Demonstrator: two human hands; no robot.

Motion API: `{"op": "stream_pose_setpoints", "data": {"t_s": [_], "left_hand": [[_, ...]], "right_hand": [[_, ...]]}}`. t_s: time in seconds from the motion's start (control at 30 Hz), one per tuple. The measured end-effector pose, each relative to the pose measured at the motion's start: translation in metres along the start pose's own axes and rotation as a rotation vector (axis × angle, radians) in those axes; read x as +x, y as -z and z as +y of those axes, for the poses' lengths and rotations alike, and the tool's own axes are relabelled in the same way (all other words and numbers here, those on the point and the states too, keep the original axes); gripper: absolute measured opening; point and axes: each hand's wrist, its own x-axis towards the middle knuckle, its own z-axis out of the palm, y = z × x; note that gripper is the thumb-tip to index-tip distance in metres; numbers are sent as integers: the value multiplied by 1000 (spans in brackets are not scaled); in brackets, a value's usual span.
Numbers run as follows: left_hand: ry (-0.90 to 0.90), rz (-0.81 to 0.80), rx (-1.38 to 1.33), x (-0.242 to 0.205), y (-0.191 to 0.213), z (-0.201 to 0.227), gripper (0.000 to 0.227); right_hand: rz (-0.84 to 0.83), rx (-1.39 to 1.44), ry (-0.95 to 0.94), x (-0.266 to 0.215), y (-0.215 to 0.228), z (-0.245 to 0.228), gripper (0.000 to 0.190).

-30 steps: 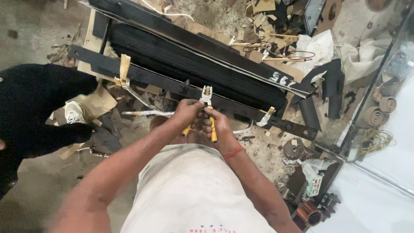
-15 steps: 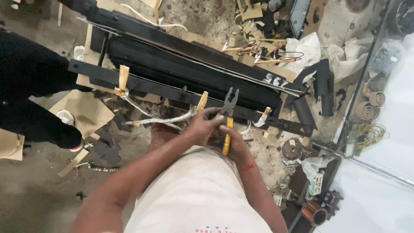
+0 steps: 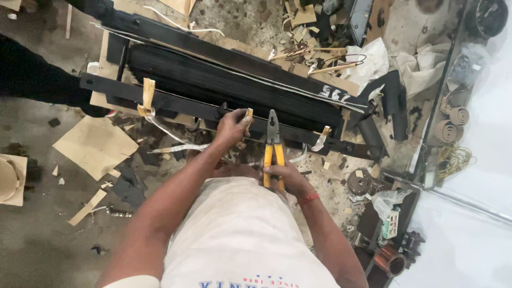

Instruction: The person uses yellow-handled pliers to cut white cords attached to a black metal frame. The cords are cut one by one and fall to the floor. The person continues cutting cords along the length of the frame.

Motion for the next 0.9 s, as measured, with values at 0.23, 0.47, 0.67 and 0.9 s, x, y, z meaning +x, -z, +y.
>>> {"op": "stream_pose_setpoints", "data": {"t_s": [0.23, 0.47, 0.67, 0.9], "left_hand": [[-154, -25, 209, 35, 8, -27, 41], [-18, -92, 190, 31, 12, -7, 40], [94, -176, 133, 27, 15, 0, 43], [-98, -109, 339, 35, 10, -12, 51]], "right_hand": [[195, -591, 4, 29, 14, -9, 49], [303, -1287, 335, 41, 22, -12, 60], [302, -1395, 320, 35, 26, -30, 47], [135, -1418, 265, 44, 50, -49, 41]]}}
